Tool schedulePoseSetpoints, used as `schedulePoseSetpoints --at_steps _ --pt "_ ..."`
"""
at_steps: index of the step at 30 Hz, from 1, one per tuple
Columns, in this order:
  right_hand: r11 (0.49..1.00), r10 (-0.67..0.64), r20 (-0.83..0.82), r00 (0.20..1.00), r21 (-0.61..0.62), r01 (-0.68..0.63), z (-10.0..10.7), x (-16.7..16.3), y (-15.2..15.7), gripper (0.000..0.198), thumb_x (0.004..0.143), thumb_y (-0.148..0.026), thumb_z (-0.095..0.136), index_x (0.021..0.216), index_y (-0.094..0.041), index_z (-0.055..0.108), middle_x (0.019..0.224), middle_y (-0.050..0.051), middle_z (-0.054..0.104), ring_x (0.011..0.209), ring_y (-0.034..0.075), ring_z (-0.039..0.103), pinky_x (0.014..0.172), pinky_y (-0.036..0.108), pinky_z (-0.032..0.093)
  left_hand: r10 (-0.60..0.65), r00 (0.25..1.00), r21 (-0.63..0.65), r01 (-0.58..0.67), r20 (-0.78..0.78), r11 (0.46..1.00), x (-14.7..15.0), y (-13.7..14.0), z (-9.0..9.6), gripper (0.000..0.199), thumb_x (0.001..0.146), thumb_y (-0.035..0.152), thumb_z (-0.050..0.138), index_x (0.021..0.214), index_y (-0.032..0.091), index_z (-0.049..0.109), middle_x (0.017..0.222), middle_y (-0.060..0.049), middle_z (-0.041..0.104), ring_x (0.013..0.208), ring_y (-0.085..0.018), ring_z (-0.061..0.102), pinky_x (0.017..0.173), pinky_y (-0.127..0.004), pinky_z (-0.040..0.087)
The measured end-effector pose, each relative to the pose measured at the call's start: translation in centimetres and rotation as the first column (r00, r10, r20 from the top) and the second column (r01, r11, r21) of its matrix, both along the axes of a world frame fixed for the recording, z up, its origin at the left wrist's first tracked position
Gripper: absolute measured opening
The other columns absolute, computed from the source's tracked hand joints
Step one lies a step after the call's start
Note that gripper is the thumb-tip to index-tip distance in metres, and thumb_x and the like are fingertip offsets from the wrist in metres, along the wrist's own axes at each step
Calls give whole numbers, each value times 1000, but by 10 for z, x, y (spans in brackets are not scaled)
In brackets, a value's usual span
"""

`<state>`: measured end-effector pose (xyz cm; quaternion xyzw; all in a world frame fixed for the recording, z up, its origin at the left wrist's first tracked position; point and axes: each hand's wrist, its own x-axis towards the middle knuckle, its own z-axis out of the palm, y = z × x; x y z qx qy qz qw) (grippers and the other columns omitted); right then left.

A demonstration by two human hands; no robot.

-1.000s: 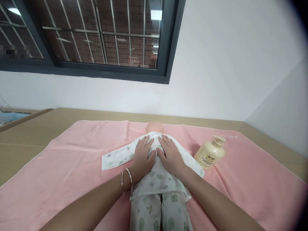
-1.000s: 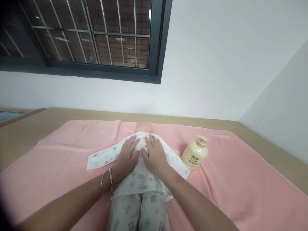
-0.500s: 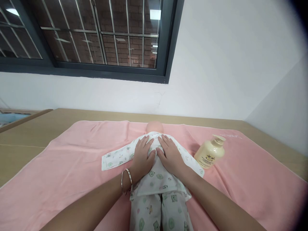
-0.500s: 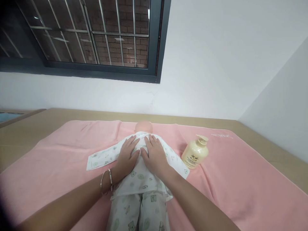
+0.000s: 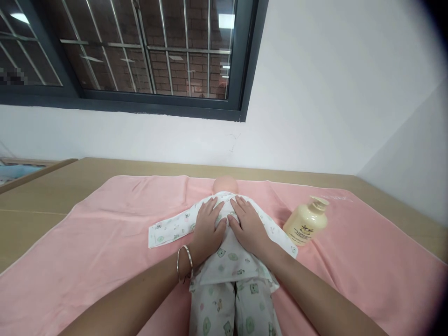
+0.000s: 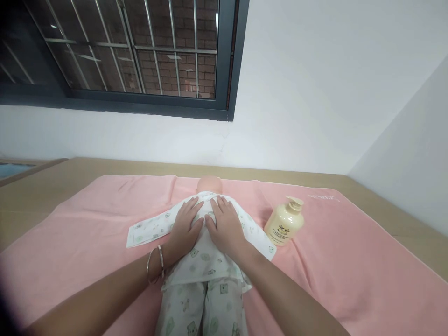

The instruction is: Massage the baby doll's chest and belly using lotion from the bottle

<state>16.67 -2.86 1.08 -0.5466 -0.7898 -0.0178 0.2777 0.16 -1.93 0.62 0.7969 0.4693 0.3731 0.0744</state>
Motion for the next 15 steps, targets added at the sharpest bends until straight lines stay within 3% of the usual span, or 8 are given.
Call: schedulePoseSetpoints --at_steps 7,11,15 --pt "995 -95 91 991 26 93 5 -5 -8 50 99 -36 35 140 -9 44 143 12 39 136 27 30 112 44 29 1 1000 83 1 -19 997 -1 -1 0 41 89 23 43 128 15 52 140 -13 46 131 -27 38 111 -49 30" --pt "988 -151 192 970 48 145 14 -11 -23 45 98 -32 36 133 -10 52 133 15 50 126 29 43 106 43 37 -14 999 228 22 -38 973 -1 -9 7 29 88 23 44 110 17 61 115 -11 61 109 -26 53 97 -46 41" --pt "988 -152 235 960 31 149 24 -16 -37 41 96 -28 37 129 -11 55 128 15 55 119 29 50 99 43 42 12 1000 219 -7 -23 976 -1 -13 10 24 87 23 44 100 18 63 100 -9 62 94 -24 55 87 -45 44"
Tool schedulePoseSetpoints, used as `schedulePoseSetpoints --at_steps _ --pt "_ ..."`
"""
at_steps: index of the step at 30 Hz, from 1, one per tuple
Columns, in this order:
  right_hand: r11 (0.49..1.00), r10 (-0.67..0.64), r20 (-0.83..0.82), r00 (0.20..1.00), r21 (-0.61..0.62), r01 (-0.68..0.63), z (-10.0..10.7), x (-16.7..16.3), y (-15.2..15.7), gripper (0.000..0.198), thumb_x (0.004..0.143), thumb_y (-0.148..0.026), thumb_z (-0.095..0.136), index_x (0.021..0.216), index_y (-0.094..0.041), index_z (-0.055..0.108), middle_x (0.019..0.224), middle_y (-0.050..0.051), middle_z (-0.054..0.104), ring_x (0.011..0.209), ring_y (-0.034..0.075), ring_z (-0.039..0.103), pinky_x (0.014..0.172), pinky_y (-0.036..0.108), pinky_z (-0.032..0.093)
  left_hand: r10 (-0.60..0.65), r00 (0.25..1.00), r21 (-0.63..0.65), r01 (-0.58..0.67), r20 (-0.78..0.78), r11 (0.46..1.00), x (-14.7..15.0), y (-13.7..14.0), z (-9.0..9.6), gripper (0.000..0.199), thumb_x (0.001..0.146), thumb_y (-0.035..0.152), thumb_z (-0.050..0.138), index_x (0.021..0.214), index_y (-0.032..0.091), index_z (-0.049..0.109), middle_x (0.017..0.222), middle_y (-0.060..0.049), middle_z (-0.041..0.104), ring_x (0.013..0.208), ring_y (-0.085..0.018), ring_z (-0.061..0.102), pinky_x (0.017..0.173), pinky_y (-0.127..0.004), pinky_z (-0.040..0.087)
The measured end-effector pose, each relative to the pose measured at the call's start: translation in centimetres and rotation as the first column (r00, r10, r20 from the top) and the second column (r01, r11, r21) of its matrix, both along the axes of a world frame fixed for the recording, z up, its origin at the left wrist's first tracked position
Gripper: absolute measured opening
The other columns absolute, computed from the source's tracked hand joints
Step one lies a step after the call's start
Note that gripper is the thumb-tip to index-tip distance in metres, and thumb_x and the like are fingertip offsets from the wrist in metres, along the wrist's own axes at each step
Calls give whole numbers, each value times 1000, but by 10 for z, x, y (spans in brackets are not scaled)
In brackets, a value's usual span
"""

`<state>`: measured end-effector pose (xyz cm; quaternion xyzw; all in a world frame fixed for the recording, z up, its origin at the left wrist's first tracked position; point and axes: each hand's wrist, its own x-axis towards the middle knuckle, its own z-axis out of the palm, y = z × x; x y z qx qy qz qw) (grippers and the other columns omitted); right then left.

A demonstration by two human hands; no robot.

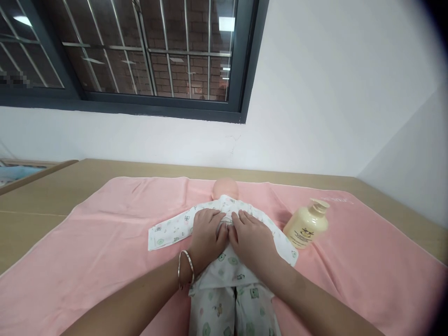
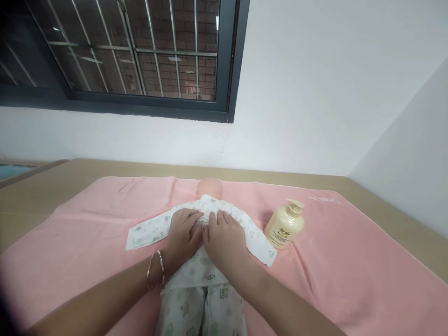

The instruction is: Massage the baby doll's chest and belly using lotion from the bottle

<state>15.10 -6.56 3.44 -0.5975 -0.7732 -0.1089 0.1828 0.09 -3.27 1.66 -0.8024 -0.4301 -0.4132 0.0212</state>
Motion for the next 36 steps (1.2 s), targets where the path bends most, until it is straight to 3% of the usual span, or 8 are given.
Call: schedulePoseSetpoints --at_steps 4,7,11,17,22,30,33,36 --pt "999 10 -65 998 -31 -12 3 5 8 38 97 -30 38 128 -16 56 129 10 54 122 25 48 101 40 41 59 998 -104 -55 35 993 -1 7 -8 37 89 24 42 122 12 53 127 -14 54 117 -28 48 100 -49 39" --pt "996 82 -96 992 -36 -85 -2 14 26 45 100 -33 35 138 -11 47 141 10 43 133 24 35 110 41 31 34 999 -125 -34 -3 992 0 14 -14 45 90 24 41 133 10 44 141 -16 44 132 -29 37 109 -51 31" --pt "988 146 -107 983 -30 -150 -11 20 40 50 100 -33 35 143 -8 39 146 11 34 137 25 27 114 43 25 0 1000 -57 -1 -9 998 0 17 -15 41 89 22 42 127 11 50 134 -15 51 127 -27 42 108 -50 33" --pt "997 64 -58 996 45 -61 -10 2 15 40 96 -25 39 128 -8 56 132 14 51 126 27 43 110 42 33 29 1000 39 -28 -8 999 1 10 -8 28 86 20 46 110 14 59 114 -12 61 109 -26 52 98 -47 43" --pt "995 59 -51 997 78 -55 -7 -2 8 37 96 -25 38 123 -11 60 128 13 55 122 26 47 109 41 33 67 998 -20 -68 -19 998 1 5 -4 26 86 21 46 107 14 60 110 -11 62 103 -26 55 94 -47 44" --pt "992 97 -47 994 -81 -101 -11 15 40 55 100 -37 35 144 -4 36 147 16 31 139 27 24 115 44 24 102 990 -109 -113 -99 988 2 15 -19 53 90 27 40 138 4 37 146 -19 38 139 -32 28 113 -56 24" --pt "995 72 -30 997 -71 -74 -10 8 29 54 99 -33 34 145 -4 34 147 16 30 138 28 24 114 45 25 58 993 -105 -69 -102 992 0 13 -15 48 89 24 37 133 5 43 142 -18 44 135 -30 35 113 -54 25" --pt "1000 26 -10 1000 -15 -26 -11 -5 12 51 97 -27 34 143 -3 38 145 18 34 136 31 28 112 46 29 35 993 -75 -44 -113 996 -1 7 -6 39 86 19 39 121 11 53 130 -15 55 126 -28 45 115 -57 17"
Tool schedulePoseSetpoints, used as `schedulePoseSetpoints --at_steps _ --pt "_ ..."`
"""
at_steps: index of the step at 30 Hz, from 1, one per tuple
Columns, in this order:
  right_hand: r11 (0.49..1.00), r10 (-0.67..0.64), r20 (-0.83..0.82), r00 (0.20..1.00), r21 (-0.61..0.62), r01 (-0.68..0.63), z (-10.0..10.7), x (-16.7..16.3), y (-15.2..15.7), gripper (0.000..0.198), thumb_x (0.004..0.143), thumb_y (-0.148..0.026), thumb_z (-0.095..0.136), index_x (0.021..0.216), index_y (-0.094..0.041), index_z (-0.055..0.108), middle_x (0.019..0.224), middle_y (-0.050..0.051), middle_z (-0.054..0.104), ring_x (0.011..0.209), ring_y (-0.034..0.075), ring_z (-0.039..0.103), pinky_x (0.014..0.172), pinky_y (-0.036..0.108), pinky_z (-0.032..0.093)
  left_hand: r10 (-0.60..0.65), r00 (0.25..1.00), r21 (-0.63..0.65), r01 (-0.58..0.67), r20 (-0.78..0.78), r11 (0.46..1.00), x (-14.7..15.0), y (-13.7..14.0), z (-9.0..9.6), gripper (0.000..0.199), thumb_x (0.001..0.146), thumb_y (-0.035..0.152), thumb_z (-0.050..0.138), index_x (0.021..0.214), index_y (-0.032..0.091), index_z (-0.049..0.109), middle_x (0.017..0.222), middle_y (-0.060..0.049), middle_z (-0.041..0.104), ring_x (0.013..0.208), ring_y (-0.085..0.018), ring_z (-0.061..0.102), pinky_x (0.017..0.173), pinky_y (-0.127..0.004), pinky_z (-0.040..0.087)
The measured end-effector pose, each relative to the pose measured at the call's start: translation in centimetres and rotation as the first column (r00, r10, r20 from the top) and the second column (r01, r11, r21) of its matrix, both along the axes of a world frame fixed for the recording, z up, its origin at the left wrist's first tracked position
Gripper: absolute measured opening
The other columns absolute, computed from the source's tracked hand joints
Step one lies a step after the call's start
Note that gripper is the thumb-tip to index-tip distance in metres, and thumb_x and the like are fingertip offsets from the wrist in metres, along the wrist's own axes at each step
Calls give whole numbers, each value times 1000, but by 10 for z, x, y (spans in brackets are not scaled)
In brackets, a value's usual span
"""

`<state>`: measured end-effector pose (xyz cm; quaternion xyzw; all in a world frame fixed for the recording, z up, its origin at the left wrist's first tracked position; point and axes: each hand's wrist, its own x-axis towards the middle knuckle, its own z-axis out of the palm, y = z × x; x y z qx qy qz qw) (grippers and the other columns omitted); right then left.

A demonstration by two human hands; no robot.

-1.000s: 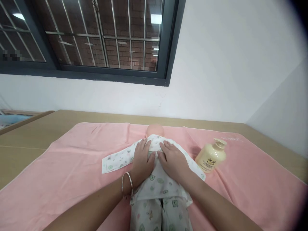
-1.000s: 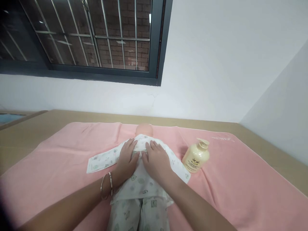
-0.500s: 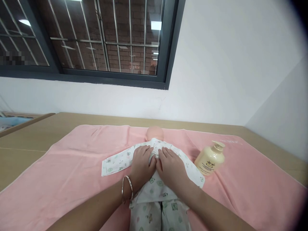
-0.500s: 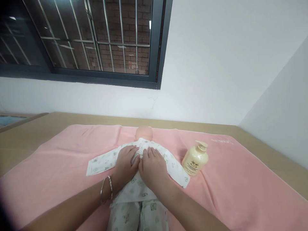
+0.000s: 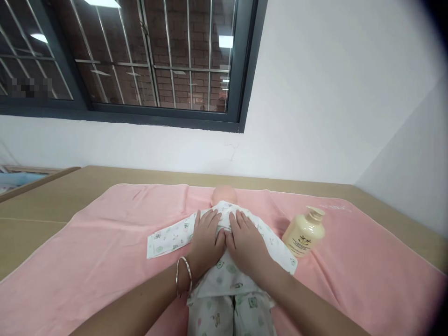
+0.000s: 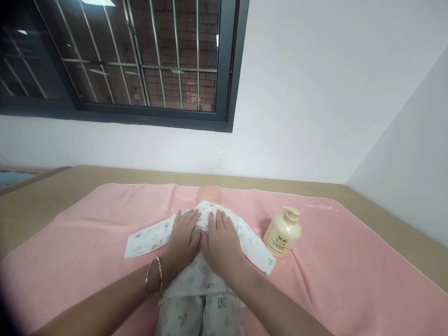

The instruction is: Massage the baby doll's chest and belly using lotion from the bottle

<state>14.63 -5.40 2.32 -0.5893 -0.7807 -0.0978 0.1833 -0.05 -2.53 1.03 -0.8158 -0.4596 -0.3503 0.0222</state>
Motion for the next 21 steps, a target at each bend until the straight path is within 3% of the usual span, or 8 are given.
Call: schedulePoseSetpoints --at_steps 2,5,12,21 --pt "999 -22 -7 1000 43 22 -1 -6 -8 50 97 -25 33 141 -4 42 142 19 38 134 32 31 111 47 30 6 1000 8 -6 2 1000 -1 -4 4 34 84 17 40 113 14 57 123 -12 60 120 -26 49 115 -59 10" --pt "999 -18 -43 999 30 19 -1 -6 -5 49 97 -27 35 140 -6 44 141 18 40 133 31 33 111 47 30 12 999 -21 -11 36 1000 0 -3 3 32 85 17 39 112 15 57 122 -11 60 120 -25 49 115 -57 11" --pt "996 62 -178 982 -48 -72 -7 13 23 54 95 -32 39 144 -8 38 149 12 28 140 27 19 115 46 23 50 994 -195 -31 98 980 4 8 -8 50 91 26 36 138 10 37 147 -15 38 141 -28 26 116 -58 13" --pt "998 61 -180 982 -21 -66 -11 12 22 53 96 -32 37 144 -9 38 149 12 28 139 26 22 115 46 21 23 997 -145 -13 69 989 2 6 -7 48 91 25 37 136 10 42 145 -16 41 139 -28 30 115 -58 13"
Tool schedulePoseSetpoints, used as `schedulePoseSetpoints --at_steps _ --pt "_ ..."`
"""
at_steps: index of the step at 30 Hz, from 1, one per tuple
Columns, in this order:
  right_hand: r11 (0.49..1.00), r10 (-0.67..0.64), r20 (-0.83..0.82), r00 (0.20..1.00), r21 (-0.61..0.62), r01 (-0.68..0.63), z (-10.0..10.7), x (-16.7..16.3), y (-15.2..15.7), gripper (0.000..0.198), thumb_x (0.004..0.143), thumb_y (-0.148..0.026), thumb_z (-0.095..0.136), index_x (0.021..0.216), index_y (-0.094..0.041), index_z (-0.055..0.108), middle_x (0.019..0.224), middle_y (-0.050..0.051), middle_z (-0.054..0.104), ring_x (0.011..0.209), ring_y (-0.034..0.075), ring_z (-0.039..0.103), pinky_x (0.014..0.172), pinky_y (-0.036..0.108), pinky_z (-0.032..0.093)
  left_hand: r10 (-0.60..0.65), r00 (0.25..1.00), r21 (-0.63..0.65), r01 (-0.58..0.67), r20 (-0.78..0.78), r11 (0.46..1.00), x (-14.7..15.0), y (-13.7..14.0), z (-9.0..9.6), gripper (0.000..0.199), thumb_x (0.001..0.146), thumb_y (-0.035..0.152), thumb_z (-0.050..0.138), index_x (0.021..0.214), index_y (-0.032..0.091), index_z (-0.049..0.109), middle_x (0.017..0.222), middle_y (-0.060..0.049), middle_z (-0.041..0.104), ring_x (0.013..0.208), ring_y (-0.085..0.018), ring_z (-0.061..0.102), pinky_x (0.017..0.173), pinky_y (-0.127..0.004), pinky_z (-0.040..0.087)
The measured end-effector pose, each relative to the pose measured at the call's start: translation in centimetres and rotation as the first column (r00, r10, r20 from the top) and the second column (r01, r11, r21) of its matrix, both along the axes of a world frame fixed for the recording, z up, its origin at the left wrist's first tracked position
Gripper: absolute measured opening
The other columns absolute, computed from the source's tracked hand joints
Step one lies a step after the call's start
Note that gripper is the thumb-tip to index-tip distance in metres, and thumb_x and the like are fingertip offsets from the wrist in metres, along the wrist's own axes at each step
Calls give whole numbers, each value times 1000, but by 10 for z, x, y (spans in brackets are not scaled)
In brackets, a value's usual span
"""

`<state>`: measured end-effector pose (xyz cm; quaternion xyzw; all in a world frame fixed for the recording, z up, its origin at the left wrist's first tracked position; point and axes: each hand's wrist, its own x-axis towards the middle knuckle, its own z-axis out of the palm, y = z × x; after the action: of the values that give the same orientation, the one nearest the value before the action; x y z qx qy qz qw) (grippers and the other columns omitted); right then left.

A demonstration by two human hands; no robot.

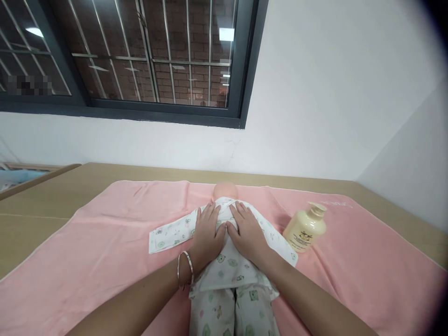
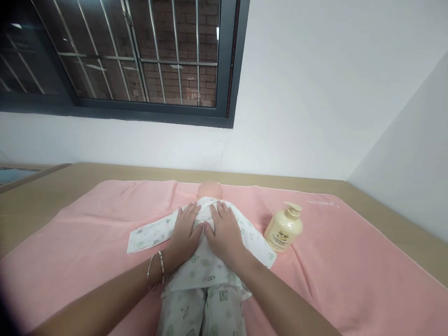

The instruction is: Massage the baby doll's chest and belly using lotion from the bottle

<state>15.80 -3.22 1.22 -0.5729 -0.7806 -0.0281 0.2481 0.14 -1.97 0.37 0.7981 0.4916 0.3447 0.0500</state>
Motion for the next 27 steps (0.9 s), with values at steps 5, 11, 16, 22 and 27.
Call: schedulePoseSetpoints --at_steps 5,11,16,22,27 --pt "999 -32 23 999 1 32 2 -2 -1 51 98 -33 35 143 -10 39 148 12 31 138 27 24 114 44 24 6 999 66 -3 -40 998 0 -2 1 47 87 23 41 133 11 45 143 -16 44 137 -29 33 114 -60 14" --pt "995 -97 103 990 32 95 7 -7 -7 49 97 -31 38 139 -7 44 142 15 40 133 29 33 111 45 29 11 998 58 -8 -57 998 -1 -3 2 47 87 23 41 133 10 45 142 -16 45 136 -29 34 114 -60 16" --pt "991 -125 155 980 58 117 10 -10 -10 48 97 -31 40 138 -7 46 139 17 44 130 30 38 108 44 34 9 999 54 -7 -37 999 0 -3 3 47 88 24 42 133 13 46 142 -15 45 136 -29 35 114 -60 15" --pt "992 -122 177 977 65 112 11 -10 -10 48 97 -32 41 138 -6 46 138 17 44 129 30 38 107 44 34 7 1000 20 -7 -19 1000 0 -3 4 46 89 25 41 133 14 46 143 -15 45 136 -28 35 114 -59 14" --pt "992 -113 159 981 72 102 10 -9 -11 48 97 -32 41 138 -6 46 138 17 44 130 30 38 107 44 35 -4 1000 21 4 -1 1000 -1 -1 2 45 90 25 40 134 14 45 143 -14 44 136 -28 34 114 -58 16"
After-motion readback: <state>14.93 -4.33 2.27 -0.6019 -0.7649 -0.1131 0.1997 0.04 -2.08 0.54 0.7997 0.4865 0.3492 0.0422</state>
